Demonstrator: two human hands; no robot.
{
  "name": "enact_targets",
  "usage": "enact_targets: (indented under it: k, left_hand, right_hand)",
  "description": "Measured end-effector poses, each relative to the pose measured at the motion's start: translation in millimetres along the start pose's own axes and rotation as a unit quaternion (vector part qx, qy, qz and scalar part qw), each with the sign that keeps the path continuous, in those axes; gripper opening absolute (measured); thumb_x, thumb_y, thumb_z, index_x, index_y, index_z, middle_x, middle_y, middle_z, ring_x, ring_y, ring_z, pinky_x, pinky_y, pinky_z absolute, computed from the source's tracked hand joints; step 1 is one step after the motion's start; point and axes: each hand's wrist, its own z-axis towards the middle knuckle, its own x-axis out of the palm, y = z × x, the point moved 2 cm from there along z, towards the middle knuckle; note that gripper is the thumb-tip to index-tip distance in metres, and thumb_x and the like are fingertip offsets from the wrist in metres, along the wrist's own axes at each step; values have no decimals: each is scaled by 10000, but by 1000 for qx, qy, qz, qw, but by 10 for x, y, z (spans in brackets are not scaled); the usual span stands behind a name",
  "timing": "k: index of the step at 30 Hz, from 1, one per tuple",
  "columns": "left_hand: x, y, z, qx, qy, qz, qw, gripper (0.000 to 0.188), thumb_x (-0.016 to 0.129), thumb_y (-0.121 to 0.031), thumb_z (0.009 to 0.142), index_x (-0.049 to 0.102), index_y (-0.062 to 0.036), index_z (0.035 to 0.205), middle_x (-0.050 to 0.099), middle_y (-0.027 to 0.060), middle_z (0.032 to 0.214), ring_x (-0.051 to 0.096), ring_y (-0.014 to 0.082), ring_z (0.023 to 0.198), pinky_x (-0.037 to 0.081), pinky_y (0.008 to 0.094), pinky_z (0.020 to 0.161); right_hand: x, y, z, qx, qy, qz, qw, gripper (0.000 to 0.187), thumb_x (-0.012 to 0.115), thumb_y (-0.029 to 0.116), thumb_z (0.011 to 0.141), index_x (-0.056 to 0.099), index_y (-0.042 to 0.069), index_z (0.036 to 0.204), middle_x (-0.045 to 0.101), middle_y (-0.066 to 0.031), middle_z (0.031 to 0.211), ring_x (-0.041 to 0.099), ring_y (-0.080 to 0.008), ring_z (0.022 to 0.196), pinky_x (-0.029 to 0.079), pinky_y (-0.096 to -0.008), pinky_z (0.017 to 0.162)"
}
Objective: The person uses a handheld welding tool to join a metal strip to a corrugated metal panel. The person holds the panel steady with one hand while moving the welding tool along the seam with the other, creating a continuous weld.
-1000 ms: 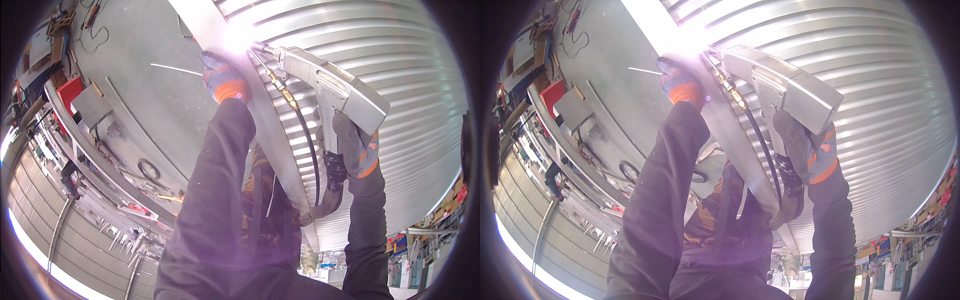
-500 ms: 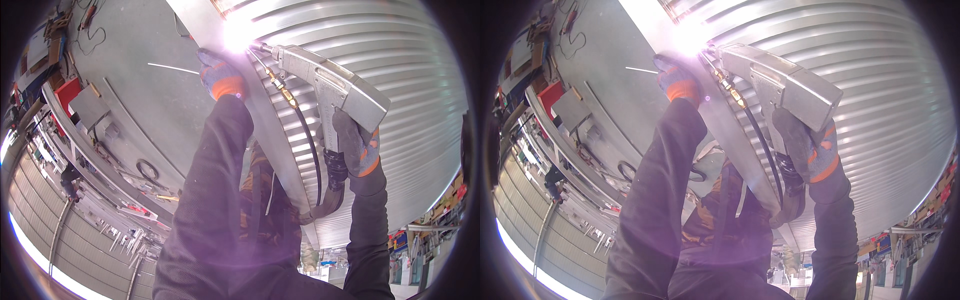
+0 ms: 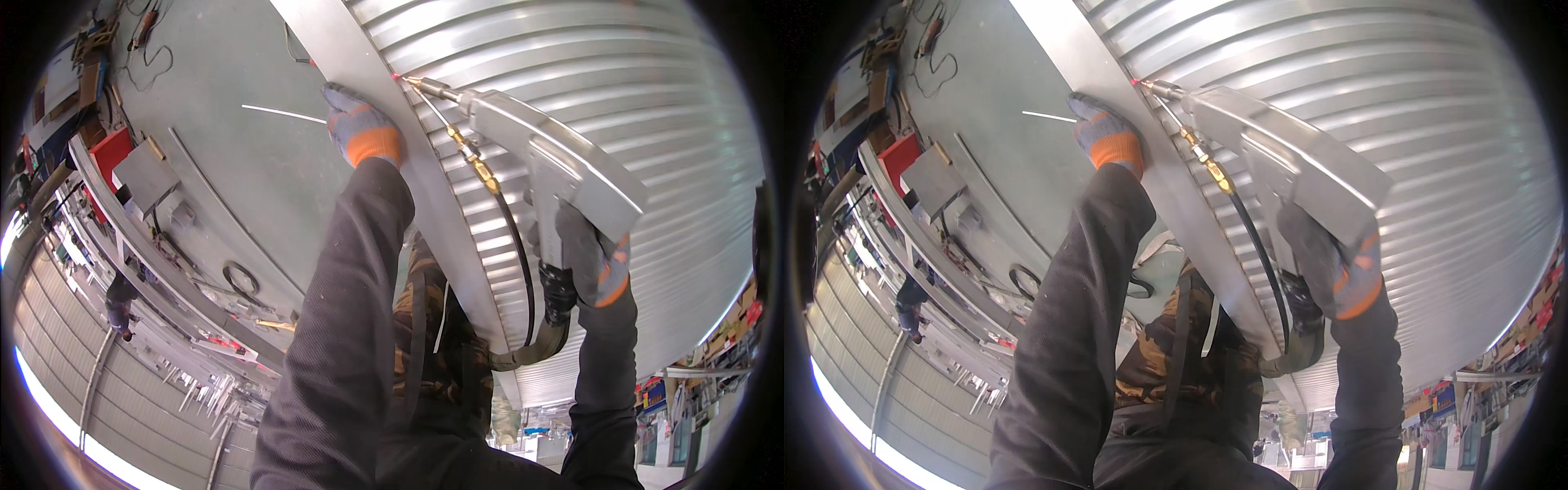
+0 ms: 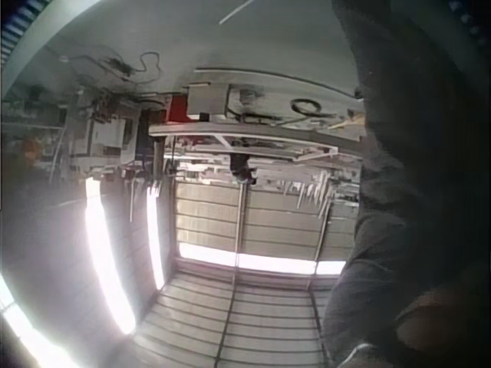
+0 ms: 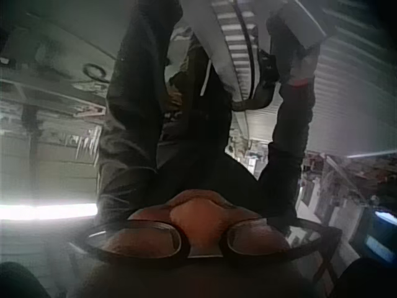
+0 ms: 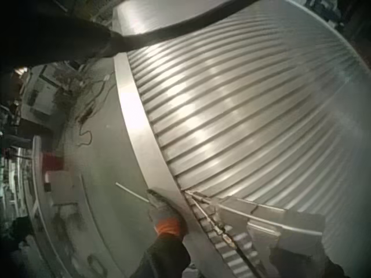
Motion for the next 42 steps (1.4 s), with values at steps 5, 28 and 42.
enact_targets:
  k: [5,28,42]
  left_hand:
    - [-57,-304,-265,-65,76,49,994,641,323,-506,1083,681,-2,1253,726,198,1196,676,364,1112,480,400,997]
    - [-23,-231,-188,-36,84,23,996,473,398,-332,1091,604,31,1313,714,197,1203,678,340,1117,488,373,1011]
    - [276,1179,338,-216,131,-352,901,388,456,-356,1073,635,-21,1154,681,118,1010,641,264,889,494,349,838]
  right_hand:
    - [384,270,134,10,-88,61,994,535,616,294,995,518,-71,1375,684,-219,1113,695,-236,775,580,-304,644]
    - [108,66,632,58,38,-61,996,1146,846,182,616,245,-66,1560,458,-363,1432,651,-498,1144,658,-576,841]
    - [347,84,568,-79,18,-223,971,562,615,341,1015,496,-56,1393,642,-226,1182,700,-259,848,627,-337,597]
